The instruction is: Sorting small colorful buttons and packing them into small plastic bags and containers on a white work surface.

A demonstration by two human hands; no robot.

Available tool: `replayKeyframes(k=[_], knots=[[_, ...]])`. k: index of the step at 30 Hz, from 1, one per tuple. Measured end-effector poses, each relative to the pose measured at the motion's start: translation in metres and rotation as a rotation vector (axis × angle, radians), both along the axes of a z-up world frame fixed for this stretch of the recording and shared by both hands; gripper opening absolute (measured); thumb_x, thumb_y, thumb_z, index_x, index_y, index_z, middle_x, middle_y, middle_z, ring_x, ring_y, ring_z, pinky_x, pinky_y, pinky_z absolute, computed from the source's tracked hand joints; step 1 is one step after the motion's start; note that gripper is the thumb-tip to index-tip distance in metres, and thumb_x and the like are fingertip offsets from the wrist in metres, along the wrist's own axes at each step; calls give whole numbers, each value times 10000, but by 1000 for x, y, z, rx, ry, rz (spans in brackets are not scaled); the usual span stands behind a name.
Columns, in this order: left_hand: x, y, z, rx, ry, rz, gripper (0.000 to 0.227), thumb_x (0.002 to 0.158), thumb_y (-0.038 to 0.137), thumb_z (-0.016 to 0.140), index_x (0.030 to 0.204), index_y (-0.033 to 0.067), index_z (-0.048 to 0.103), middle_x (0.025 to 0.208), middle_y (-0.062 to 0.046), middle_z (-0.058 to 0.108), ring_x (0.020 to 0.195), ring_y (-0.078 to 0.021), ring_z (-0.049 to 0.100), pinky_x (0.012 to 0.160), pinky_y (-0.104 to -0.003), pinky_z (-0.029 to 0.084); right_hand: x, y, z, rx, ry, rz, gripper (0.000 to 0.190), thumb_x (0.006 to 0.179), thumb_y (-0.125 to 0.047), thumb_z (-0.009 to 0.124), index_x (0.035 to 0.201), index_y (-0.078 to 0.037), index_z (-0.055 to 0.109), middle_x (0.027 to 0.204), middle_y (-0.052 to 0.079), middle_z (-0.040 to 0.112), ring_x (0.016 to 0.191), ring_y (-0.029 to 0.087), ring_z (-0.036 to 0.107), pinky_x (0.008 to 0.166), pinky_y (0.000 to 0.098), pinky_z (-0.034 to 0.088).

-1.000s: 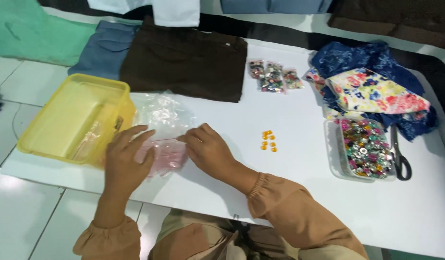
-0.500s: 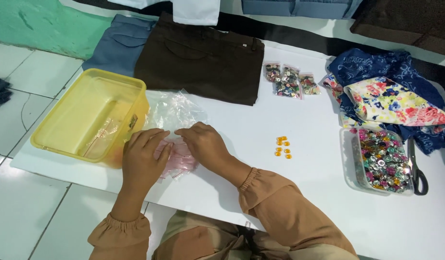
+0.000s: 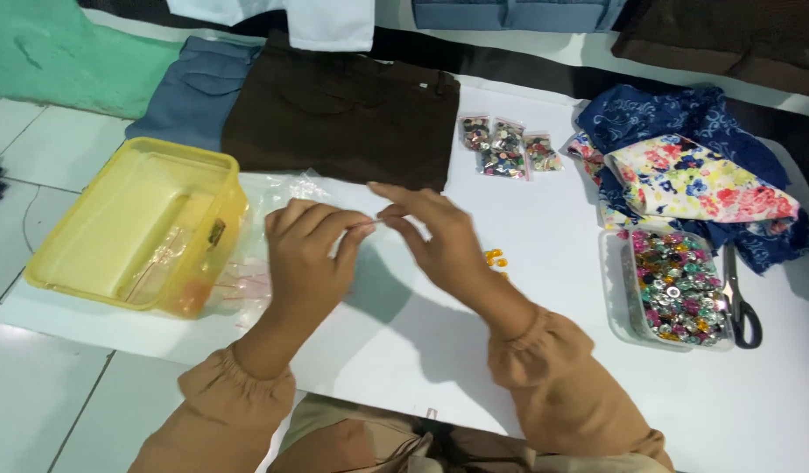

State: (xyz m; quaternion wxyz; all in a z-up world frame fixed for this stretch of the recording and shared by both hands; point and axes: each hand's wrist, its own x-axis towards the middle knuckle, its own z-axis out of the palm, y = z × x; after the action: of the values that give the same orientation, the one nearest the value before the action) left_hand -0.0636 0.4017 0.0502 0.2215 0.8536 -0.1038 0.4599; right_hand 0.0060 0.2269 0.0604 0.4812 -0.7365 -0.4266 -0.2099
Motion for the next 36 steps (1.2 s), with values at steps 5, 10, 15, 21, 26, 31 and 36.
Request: replayKeyframes(k=[5,10,15,21,26,31,36], knots=[[45,-48,-4,-54,25,-108,111,955,327,726,893,236,708,738,104,607,831,-167,608,791,-358,398,16,-62,24,-38,133,-56,389,889,23,747,1240,-144,727,902,30,787,895,220,750,833,357,579],[86,-88,-23,-125,61,-218,141,874,263,800,834,195,683,688,73,585,776,-205,601,736,-370,409,39,-104,14,-60,246,-190,302,883,14,762,1152,-124,757,929,57,790,915,239,757,803,359,596],[106,-105,-61,-90,40,-136,250,756,115,868,805,196,637,676,90,544,751,-186,581,713,-364,400,42,-111,17,-181,329,-194,117,810,-56,832,915,-85,789,1070,183,751,999,393,725,782,461,612],[103,-101,-71,49,-68,-87,254,766,136,878,793,200,634,667,96,510,715,-156,557,714,-358,411,41,-103,13,-353,488,-204,108,860,-61,783,952,-6,799,1035,247,743,990,392,744,791,451,634],[103,-106,-70,50,-115,-92,257,767,90,860,778,196,626,649,92,503,685,-155,547,718,-359,401,42,-101,10,-250,600,-230,148,892,-97,748,993,9,763,972,241,752,932,380,761,751,435,648],[102,-110,-80,79,-149,-129,238,793,43,789,763,197,610,659,82,487,679,-158,537,729,-353,384,39,-98,5,-213,752,-198,180,933,-80,699,1053,46,744,949,249,757,881,352,782,751,397,657],[91,-116,-63,63,-35,-152,335,642,111,851,887,178,633,858,7,588,843,-227,579,788,-440,409,50,-103,-11,-173,818,-204,158,891,-43,714,998,61,762,835,227,754,765,271,780,704,333,656]])
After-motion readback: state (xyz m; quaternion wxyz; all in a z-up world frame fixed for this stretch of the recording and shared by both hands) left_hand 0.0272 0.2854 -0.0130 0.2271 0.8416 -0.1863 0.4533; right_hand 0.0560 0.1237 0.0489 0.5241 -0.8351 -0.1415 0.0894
